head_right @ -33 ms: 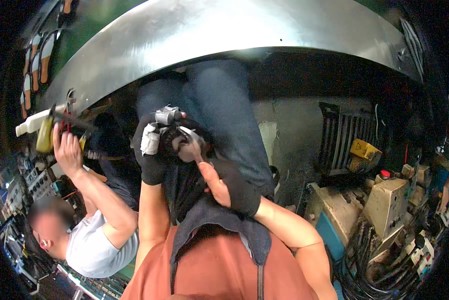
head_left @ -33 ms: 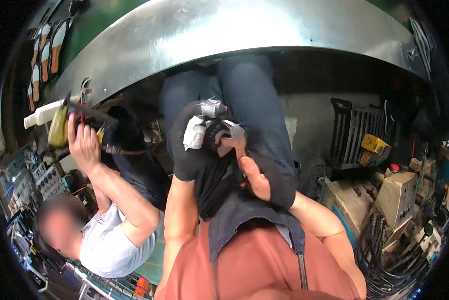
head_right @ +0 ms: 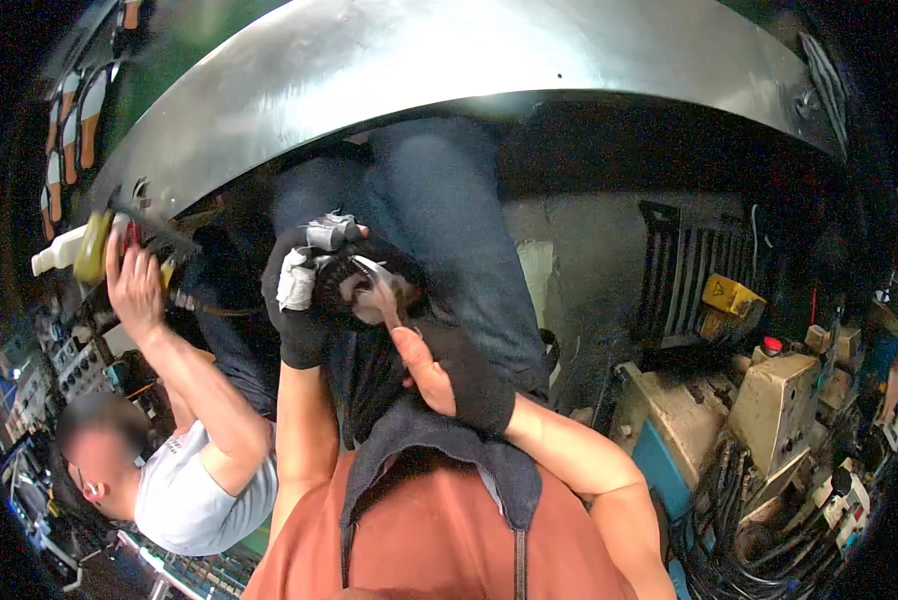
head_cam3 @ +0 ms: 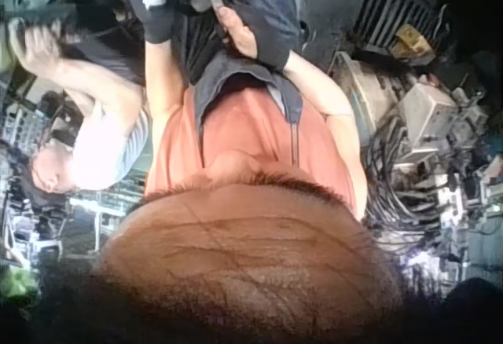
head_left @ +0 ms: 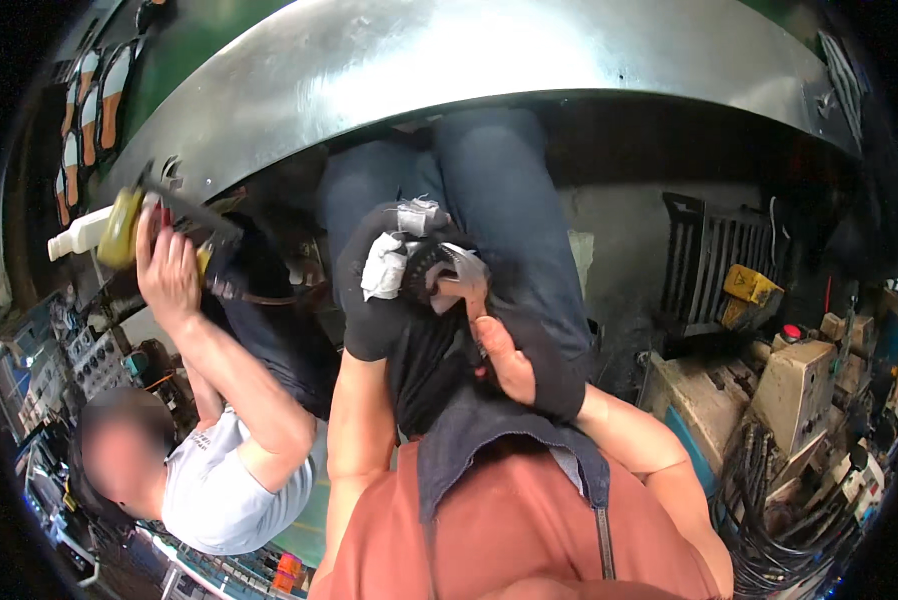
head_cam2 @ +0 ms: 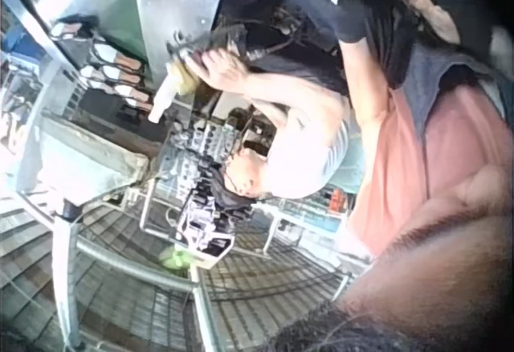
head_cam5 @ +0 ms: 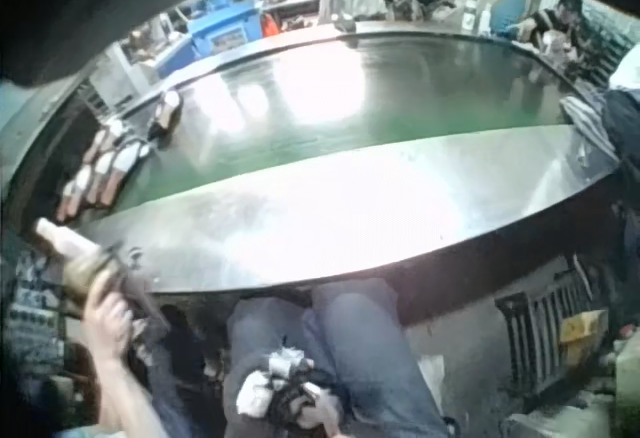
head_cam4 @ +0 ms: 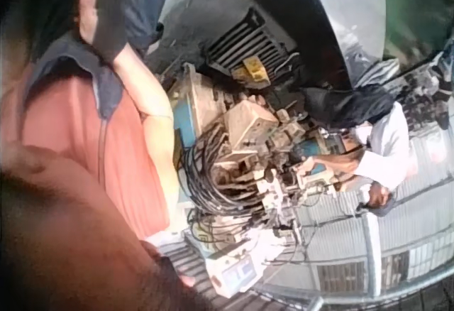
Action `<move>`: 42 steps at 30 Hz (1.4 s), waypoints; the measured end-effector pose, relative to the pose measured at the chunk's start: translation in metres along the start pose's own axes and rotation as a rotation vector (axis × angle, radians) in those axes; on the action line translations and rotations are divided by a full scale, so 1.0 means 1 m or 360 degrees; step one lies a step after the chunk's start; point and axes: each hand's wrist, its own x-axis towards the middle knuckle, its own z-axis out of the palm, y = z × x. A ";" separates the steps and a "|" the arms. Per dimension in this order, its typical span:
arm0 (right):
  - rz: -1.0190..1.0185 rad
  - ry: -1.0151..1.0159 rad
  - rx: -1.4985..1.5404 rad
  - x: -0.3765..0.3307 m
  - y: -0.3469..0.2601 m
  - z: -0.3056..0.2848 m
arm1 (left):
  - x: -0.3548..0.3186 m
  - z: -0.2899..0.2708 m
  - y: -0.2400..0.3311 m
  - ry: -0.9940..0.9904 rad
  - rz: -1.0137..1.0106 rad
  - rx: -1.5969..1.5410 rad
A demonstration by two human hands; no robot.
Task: The person repairs a black shoe by scraping the sole with a metal tool and wiping the surface with a cloth. They then use a pneumatic nail gun to attach a new sole piece to the shoe. The person handles the shoe and tools with gloved hands while seated at a workbench.
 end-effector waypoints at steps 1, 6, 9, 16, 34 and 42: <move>-0.0054 -0.0055 -0.0002 0.002 0.012 0.003 | 0.000 0.001 0.002 0.0022 -0.0103 -0.0092; -0.0094 -0.0057 0.0092 0.008 0.013 0.013 | 0.002 -0.011 -0.005 -0.0150 -0.0264 -0.0249; -0.0051 -0.0195 0.0010 0.011 0.005 0.011 | -0.008 -0.017 -0.008 -0.0101 -0.0190 -0.0392; -0.0114 -0.0478 -0.0259 0.003 -0.035 -0.011 | -0.032 0.009 0.010 0.0492 -0.0022 -0.0316; 0.0140 -0.0571 -0.0303 -0.022 -0.033 -0.041 | -0.024 -0.011 -0.010 0.0255 0.0008 -0.0196; 0.0163 -0.0646 -0.0157 0.016 -0.040 -0.032 | -0.027 -0.013 -0.017 0.0238 -0.0031 -0.0304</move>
